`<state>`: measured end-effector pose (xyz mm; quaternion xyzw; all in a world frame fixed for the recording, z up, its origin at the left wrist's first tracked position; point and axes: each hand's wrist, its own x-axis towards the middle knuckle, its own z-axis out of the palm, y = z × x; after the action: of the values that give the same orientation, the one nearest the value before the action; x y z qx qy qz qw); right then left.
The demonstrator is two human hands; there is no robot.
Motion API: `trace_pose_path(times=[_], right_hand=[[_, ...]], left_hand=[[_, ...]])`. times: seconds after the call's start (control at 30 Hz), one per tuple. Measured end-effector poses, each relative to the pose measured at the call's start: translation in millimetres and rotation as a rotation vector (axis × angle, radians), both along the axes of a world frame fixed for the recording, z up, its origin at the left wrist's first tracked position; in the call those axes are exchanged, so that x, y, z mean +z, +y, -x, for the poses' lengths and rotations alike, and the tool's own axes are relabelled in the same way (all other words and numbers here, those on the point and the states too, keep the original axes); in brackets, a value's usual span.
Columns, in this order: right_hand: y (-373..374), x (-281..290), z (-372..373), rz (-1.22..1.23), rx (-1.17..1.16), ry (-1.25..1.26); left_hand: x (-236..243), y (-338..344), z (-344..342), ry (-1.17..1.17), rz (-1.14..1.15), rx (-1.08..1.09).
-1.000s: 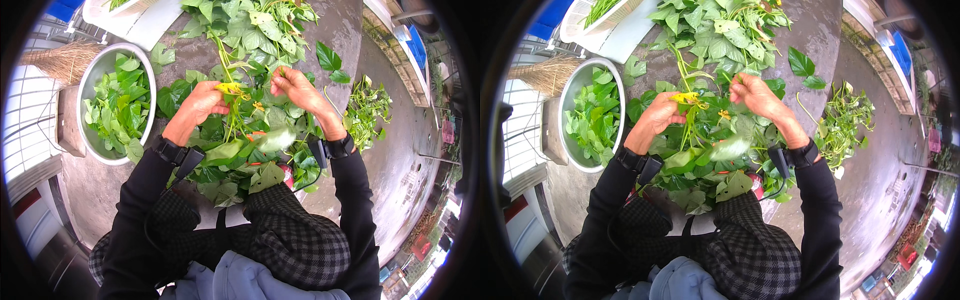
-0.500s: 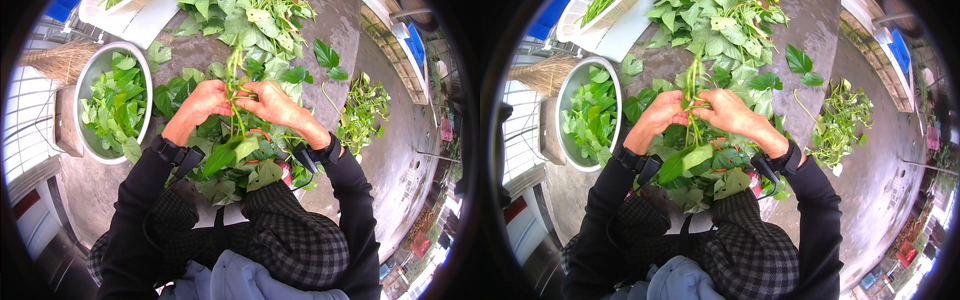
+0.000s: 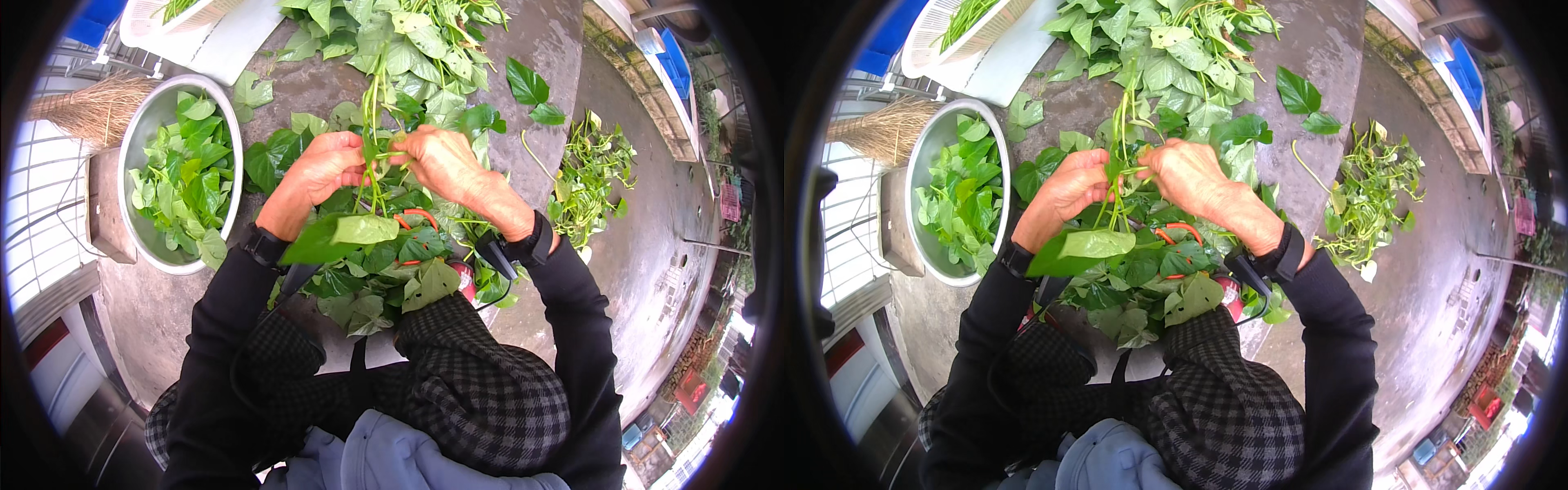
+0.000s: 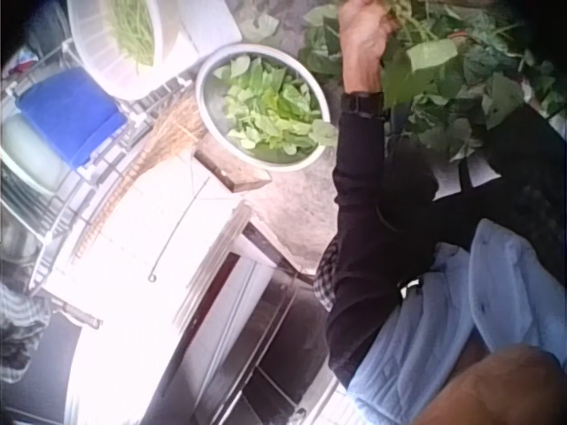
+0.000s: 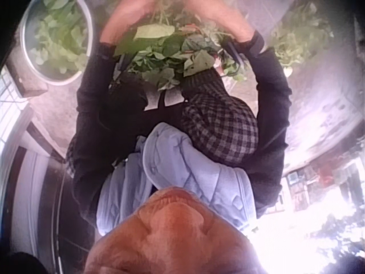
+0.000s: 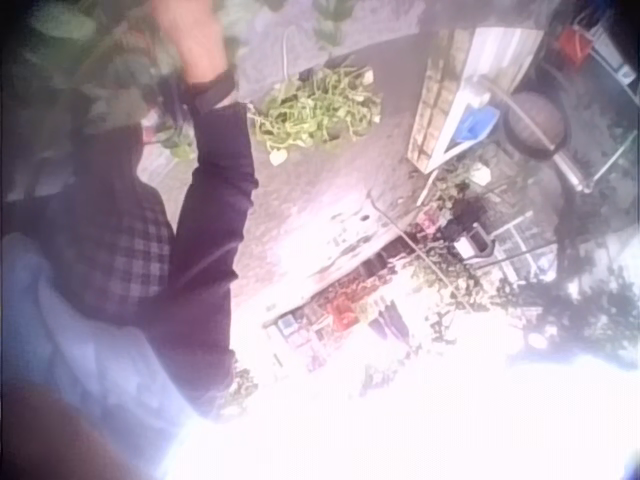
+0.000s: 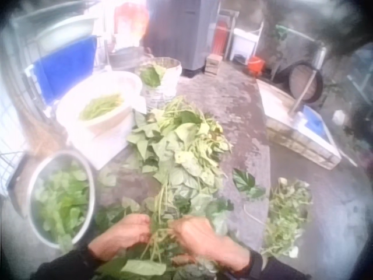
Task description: The person uses orange-handled scissors to trim stems from a pile of leafy green vegetables on a concrete surface. Trimmed leaves are placed into a metal bowl, and the person also removes leaves by hand from the stems.
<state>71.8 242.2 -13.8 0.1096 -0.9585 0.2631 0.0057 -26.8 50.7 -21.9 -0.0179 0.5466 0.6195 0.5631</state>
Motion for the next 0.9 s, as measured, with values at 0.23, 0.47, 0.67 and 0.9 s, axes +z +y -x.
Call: trace_pose_path(times=[0.23,0.47,0.67,0.9], right_hand=[[41.7,-2.8,7.1,0.472,-0.37,-0.32],[20.9,36.3,8.9,0.907,-0.389,-0.532],[-8.7,26.0,16.7,0.752,-0.166,-0.638],[-1.8,16.5,11.9,0.677,-0.12,-0.69]], left_hand=[[0.9,-4.1,11.4,-0.027,-0.074,0.176],[3.8,5.0,10.0,0.238,0.109,0.246],[5.4,7.0,3.7,0.288,0.092,0.234],[1.8,4.5,1.2,0.266,0.058,0.229]])
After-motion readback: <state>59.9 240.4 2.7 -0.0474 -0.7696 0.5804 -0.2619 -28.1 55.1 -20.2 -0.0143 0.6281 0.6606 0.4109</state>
